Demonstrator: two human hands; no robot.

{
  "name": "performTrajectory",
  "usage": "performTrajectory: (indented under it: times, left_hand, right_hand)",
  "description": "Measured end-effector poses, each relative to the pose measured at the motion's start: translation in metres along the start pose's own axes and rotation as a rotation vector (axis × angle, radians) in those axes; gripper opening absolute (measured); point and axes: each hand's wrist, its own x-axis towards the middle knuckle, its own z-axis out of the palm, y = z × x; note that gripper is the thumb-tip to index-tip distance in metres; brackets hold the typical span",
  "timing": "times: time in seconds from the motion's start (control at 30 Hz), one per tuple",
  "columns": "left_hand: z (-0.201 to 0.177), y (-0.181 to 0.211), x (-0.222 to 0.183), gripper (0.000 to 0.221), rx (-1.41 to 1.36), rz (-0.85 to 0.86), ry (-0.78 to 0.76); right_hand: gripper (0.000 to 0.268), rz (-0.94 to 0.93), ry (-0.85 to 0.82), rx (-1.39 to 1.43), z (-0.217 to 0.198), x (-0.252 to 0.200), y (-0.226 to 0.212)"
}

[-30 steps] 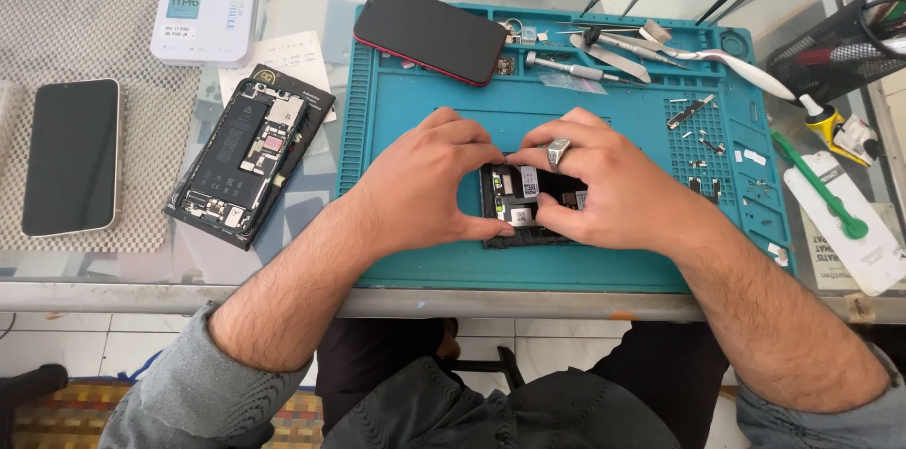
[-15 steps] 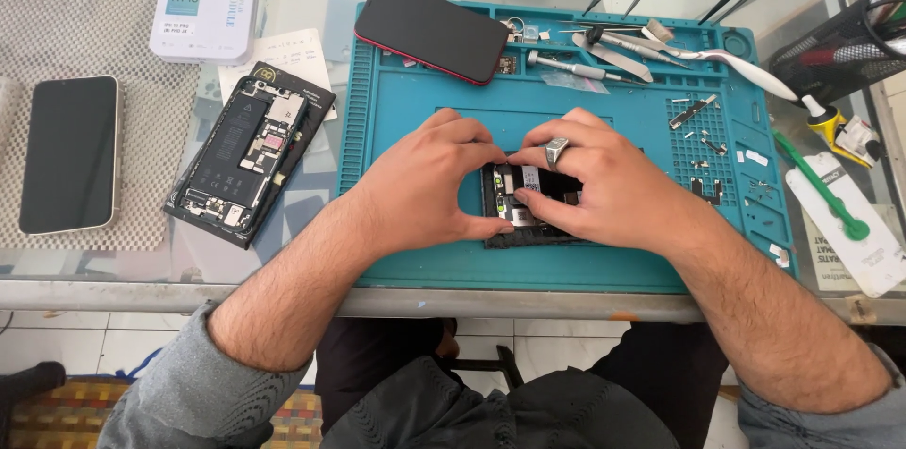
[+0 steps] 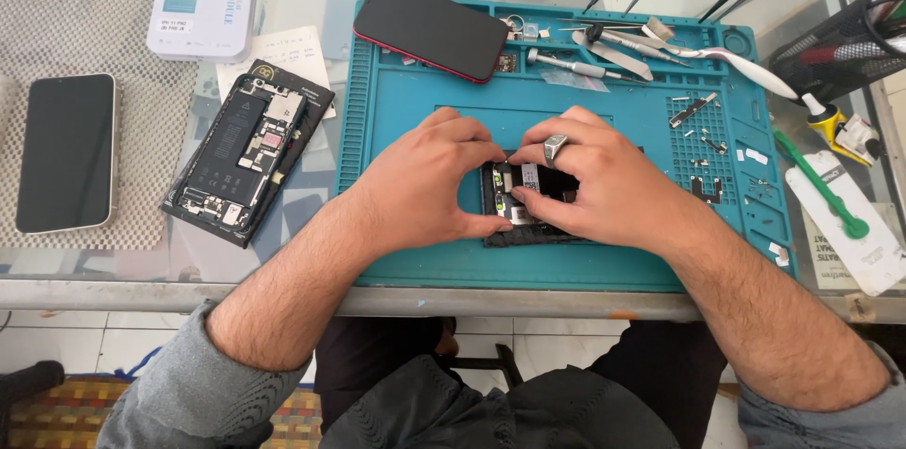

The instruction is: Disassembling a smartphone on a repair bench to remove the battery and internal circuit boards.

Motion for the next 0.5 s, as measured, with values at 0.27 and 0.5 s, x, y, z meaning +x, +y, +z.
performTrajectory:
  times: [0.27, 0.5]
  left_hand:
    - [-0.0015, 0.0001, -0.0021, 0.057, -0.008, 0.04, 0.029]
    - [-0.0005, -0.0002, -0.0014, 0.05, 0.014, 0.034, 0.013]
  right_hand:
    - [0.025, -0.001, 0.002, 0.008, 0.0004, -0.0015, 0.0015]
    - [0.027, 0.001, -0.01, 0.043, -0.0029, 0.0007, -0.0024]
